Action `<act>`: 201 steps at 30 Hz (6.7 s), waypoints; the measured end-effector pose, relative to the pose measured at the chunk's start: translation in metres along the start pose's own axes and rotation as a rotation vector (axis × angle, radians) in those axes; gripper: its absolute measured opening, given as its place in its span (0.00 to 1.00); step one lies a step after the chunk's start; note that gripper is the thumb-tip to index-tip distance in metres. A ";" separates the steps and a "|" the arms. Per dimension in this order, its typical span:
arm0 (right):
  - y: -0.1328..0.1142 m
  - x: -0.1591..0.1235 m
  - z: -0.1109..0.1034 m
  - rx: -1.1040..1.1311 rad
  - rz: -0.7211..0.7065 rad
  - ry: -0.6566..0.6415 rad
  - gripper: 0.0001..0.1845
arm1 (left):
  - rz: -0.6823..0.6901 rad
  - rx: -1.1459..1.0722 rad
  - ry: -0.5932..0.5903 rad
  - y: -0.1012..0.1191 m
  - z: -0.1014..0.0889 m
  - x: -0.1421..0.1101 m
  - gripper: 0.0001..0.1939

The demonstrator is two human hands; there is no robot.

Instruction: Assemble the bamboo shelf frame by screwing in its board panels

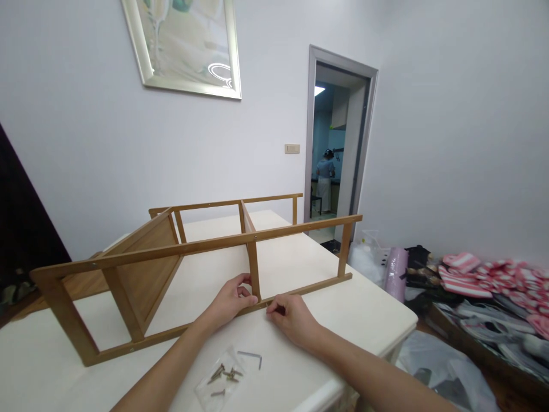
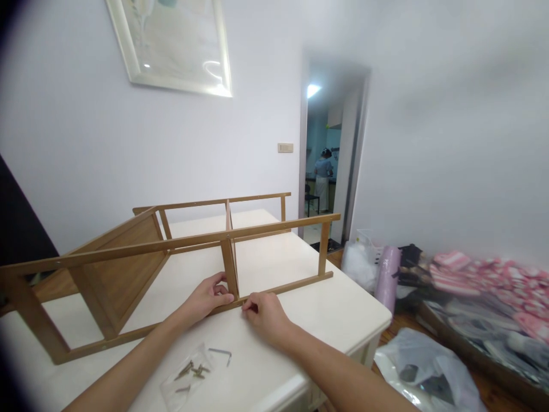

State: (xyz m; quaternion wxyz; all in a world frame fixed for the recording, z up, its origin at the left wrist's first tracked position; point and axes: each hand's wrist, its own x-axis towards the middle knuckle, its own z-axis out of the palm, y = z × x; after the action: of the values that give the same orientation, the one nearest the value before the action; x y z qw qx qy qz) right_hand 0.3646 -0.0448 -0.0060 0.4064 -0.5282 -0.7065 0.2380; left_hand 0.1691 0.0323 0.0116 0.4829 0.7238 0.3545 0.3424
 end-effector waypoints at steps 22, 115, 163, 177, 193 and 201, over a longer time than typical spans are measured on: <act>-0.001 0.011 0.008 -0.100 0.039 -0.006 0.09 | -0.025 -0.001 0.003 -0.002 -0.001 0.000 0.24; -0.006 0.006 0.017 -0.629 -0.143 -0.085 0.10 | -0.014 -0.034 -0.007 -0.004 -0.002 0.002 0.22; -0.005 0.006 0.018 -0.650 -0.140 -0.081 0.10 | -0.042 -0.065 -0.008 -0.001 -0.001 -0.001 0.22; -0.006 0.006 0.017 -0.652 -0.131 -0.091 0.11 | -0.017 -0.067 0.012 0.002 0.000 -0.001 0.22; -0.007 0.005 0.017 -0.672 -0.135 -0.082 0.09 | -0.032 -0.040 0.008 -0.002 0.000 0.000 0.23; -0.001 0.006 0.019 -0.666 -0.163 -0.074 0.10 | -0.011 0.001 0.018 -0.008 -0.001 0.002 0.22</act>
State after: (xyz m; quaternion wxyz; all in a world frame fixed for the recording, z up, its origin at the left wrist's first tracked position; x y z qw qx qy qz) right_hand 0.3475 -0.0382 -0.0138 0.2033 -0.5646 -0.7997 -0.0198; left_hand 0.1681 0.0370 0.0045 0.4809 0.7191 0.3630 0.3462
